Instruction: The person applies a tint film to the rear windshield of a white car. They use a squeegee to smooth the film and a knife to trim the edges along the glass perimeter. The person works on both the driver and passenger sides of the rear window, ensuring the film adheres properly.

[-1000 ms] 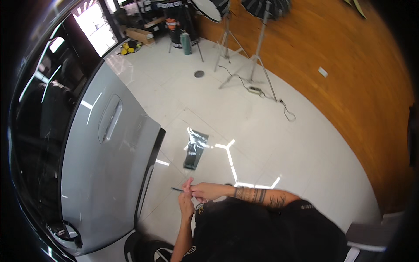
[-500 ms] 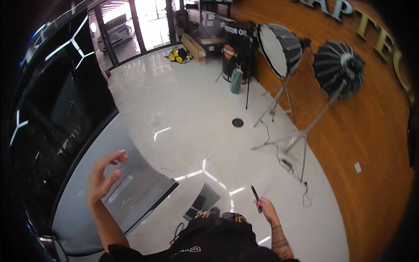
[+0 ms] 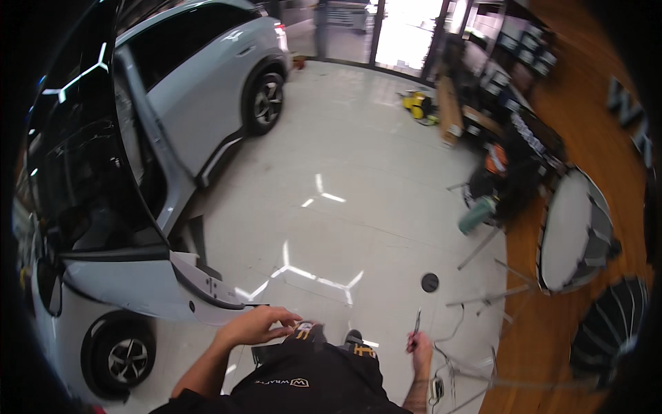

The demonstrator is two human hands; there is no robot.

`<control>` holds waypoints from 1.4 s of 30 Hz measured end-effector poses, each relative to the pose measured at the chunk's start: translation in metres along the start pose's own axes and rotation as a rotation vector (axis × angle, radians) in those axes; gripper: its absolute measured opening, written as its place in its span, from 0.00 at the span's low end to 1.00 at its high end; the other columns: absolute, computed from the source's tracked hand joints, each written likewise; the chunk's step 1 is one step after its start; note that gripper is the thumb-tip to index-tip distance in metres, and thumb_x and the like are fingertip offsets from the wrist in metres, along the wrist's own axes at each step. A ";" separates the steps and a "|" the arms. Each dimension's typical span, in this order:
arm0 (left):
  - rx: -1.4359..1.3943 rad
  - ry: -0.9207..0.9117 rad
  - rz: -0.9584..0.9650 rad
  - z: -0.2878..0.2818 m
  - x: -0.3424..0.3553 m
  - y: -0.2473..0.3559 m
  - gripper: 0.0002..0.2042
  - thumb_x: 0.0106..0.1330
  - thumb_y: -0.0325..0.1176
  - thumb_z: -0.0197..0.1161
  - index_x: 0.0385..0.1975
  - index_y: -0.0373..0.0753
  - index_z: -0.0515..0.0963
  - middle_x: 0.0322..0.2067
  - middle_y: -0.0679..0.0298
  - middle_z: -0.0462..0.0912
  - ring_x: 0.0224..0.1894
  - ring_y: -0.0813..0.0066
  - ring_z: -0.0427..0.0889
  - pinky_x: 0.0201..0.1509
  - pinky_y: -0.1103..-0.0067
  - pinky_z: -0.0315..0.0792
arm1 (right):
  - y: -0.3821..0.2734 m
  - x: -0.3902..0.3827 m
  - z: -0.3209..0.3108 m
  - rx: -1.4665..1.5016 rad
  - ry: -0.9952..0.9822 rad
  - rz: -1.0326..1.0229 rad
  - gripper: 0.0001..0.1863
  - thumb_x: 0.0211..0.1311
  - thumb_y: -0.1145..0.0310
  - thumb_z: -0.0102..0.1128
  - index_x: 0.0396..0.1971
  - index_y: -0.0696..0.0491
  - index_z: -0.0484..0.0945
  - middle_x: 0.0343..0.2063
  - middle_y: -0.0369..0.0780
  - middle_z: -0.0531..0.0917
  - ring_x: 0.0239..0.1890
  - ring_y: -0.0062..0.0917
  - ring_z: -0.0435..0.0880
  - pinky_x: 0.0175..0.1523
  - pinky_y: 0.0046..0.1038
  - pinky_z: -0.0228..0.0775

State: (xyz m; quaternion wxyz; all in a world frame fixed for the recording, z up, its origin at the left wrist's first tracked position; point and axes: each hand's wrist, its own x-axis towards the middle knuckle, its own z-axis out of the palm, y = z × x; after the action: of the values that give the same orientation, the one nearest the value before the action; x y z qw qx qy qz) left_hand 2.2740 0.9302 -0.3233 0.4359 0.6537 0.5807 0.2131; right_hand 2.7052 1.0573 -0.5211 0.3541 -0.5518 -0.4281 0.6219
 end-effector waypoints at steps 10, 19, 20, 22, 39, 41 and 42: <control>-0.245 0.554 -0.384 -0.082 0.062 -0.069 0.15 0.63 0.33 0.61 0.49 0.39 0.76 0.36 0.57 0.83 0.38 0.63 0.82 0.42 0.74 0.74 | -0.204 0.332 0.194 -0.384 -0.526 -0.181 0.11 0.61 0.69 0.43 0.35 0.57 0.75 0.16 0.30 0.69 0.15 0.12 0.63 0.21 0.15 0.57; -0.074 0.941 -0.482 -0.268 0.115 -0.167 0.14 0.63 0.32 0.59 0.47 0.36 0.77 0.36 0.57 0.82 0.37 0.59 0.80 0.43 0.71 0.73 | -0.166 0.417 0.422 -0.137 -0.761 0.189 0.13 0.61 0.73 0.41 0.43 0.59 0.71 0.19 0.34 0.70 0.17 0.18 0.68 0.23 0.20 0.62; -0.071 0.949 -0.501 -0.282 0.109 -0.176 0.13 0.63 0.33 0.59 0.46 0.35 0.77 0.35 0.56 0.81 0.37 0.58 0.80 0.43 0.71 0.72 | -0.168 0.431 0.453 -0.149 -0.820 0.217 0.13 0.61 0.73 0.41 0.43 0.59 0.71 0.19 0.35 0.70 0.17 0.18 0.68 0.23 0.20 0.63; -0.059 0.965 -0.616 -0.305 0.097 -0.197 0.14 0.63 0.33 0.59 0.46 0.35 0.76 0.35 0.56 0.81 0.38 0.58 0.79 0.43 0.71 0.72 | -0.169 0.465 0.511 -0.194 -0.917 0.265 0.14 0.61 0.74 0.41 0.45 0.59 0.70 0.19 0.35 0.70 0.18 0.18 0.68 0.24 0.20 0.63; -0.569 1.936 -1.278 -0.352 -0.008 -0.299 0.14 0.61 0.31 0.60 0.45 0.34 0.78 0.35 0.54 0.82 0.35 0.63 0.82 0.40 0.75 0.74 | -0.175 0.377 1.154 -0.817 -2.227 0.166 0.12 0.65 0.76 0.43 0.47 0.58 0.68 0.27 0.38 0.79 0.25 0.19 0.77 0.32 0.20 0.70; -0.407 1.968 -1.382 -0.372 -0.056 -0.319 0.13 0.60 0.29 0.59 0.44 0.33 0.78 0.33 0.54 0.81 0.35 0.63 0.81 0.41 0.75 0.74 | -0.149 0.327 1.203 -0.809 -2.317 0.159 0.12 0.65 0.76 0.43 0.47 0.58 0.67 0.28 0.39 0.79 0.26 0.19 0.77 0.32 0.21 0.70; -0.262 1.991 -1.406 -0.379 -0.087 -0.330 0.13 0.60 0.29 0.59 0.44 0.32 0.78 0.33 0.54 0.81 0.35 0.63 0.81 0.41 0.75 0.74 | -0.136 0.300 1.226 -0.845 -2.354 0.172 0.11 0.65 0.77 0.43 0.47 0.58 0.67 0.29 0.39 0.79 0.26 0.19 0.77 0.33 0.20 0.71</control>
State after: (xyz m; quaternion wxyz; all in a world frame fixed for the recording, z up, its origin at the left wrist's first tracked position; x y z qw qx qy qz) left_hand 1.7667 0.9526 -0.3726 -0.1157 -0.2992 0.8609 0.3949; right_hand 1.4457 1.2095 -0.4801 -0.4887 0.2413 -0.6128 0.5722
